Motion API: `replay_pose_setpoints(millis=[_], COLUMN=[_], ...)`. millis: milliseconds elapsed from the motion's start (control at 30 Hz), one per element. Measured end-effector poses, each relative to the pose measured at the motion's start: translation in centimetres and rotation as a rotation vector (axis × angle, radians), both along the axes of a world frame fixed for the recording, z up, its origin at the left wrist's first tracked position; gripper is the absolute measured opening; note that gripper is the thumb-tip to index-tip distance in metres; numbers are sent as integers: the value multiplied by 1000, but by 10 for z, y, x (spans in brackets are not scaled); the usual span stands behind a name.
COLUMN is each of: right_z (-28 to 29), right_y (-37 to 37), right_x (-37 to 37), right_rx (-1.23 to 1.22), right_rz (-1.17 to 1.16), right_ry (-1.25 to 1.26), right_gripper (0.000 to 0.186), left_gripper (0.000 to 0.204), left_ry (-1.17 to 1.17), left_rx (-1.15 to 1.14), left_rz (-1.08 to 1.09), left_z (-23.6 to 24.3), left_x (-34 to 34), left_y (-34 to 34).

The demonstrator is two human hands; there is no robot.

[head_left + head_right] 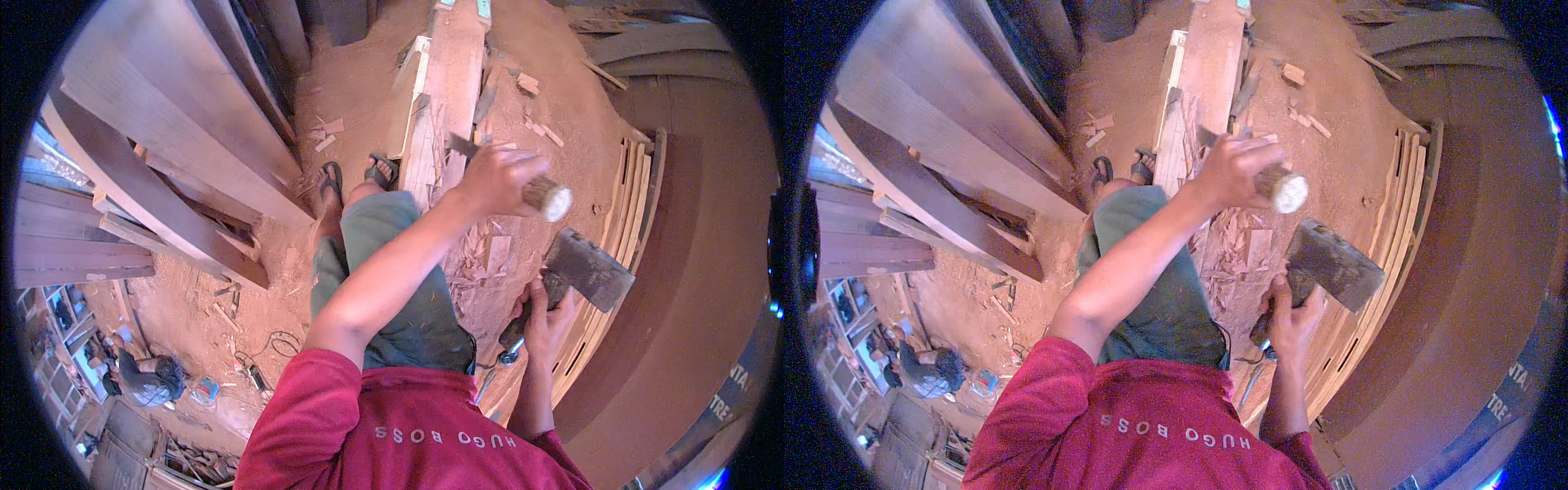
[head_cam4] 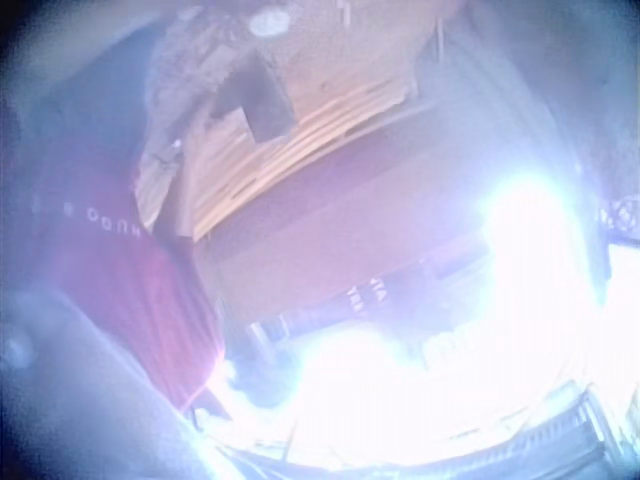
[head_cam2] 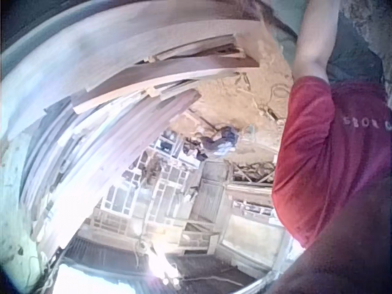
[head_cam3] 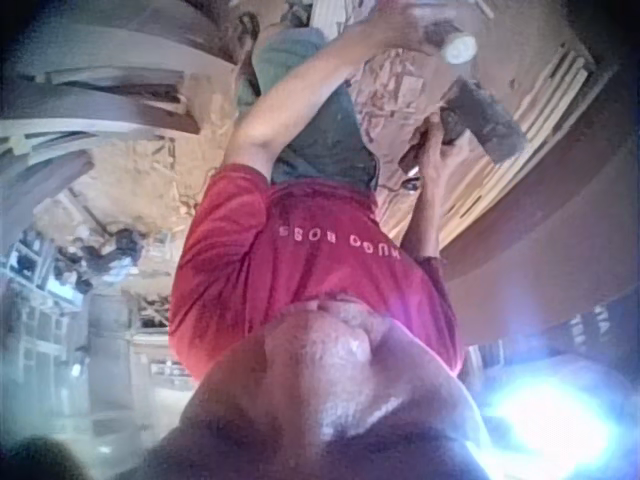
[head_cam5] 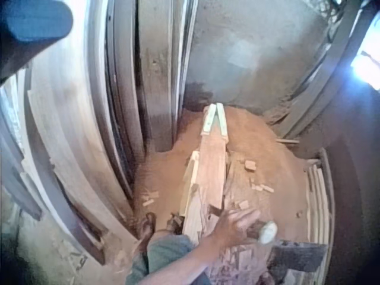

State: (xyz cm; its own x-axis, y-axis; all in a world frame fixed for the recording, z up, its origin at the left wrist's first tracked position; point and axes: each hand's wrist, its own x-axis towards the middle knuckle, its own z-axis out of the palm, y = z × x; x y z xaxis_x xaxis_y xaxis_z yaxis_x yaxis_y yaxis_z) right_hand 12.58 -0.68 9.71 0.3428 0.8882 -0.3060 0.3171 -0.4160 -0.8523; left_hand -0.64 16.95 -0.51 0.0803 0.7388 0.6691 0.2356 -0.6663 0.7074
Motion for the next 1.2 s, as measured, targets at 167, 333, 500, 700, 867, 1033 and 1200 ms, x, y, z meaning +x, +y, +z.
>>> replay_pose_setpoints(millis=[167,333,500,700,867,1033,1200], right_z=[-16,-18,-27,-27,-29,-15,19], right_y=[-5,-4,-6,-4,-6,0,20], right_x=[-2,-11,-11,-14,-13,-13,-24], right_rx=[-29,-97,-90,-98,-99,-1,194], right_rz=[48,40,31,41,41,104,111], right_ry=[1,44,48,72,55,-24,-42], right_gripper=[18,11,10,11,11,16,21], left_gripper=[47,49,53,53,50,52,41], left_ry=[35,41,9,13,17,7,-16], left_rx=[-93,-110,-87,-113,-102,-104,-96], left_rz=[-47,-85,-109,-112,-124,-89,-124], left_z=[-19,-30,-29,-37,-37,-37,-37], left_x=[-17,-21,-25,-27,-27,-32,-30], left_y=[-1,-6,-7,-8,-7,-9,-7])
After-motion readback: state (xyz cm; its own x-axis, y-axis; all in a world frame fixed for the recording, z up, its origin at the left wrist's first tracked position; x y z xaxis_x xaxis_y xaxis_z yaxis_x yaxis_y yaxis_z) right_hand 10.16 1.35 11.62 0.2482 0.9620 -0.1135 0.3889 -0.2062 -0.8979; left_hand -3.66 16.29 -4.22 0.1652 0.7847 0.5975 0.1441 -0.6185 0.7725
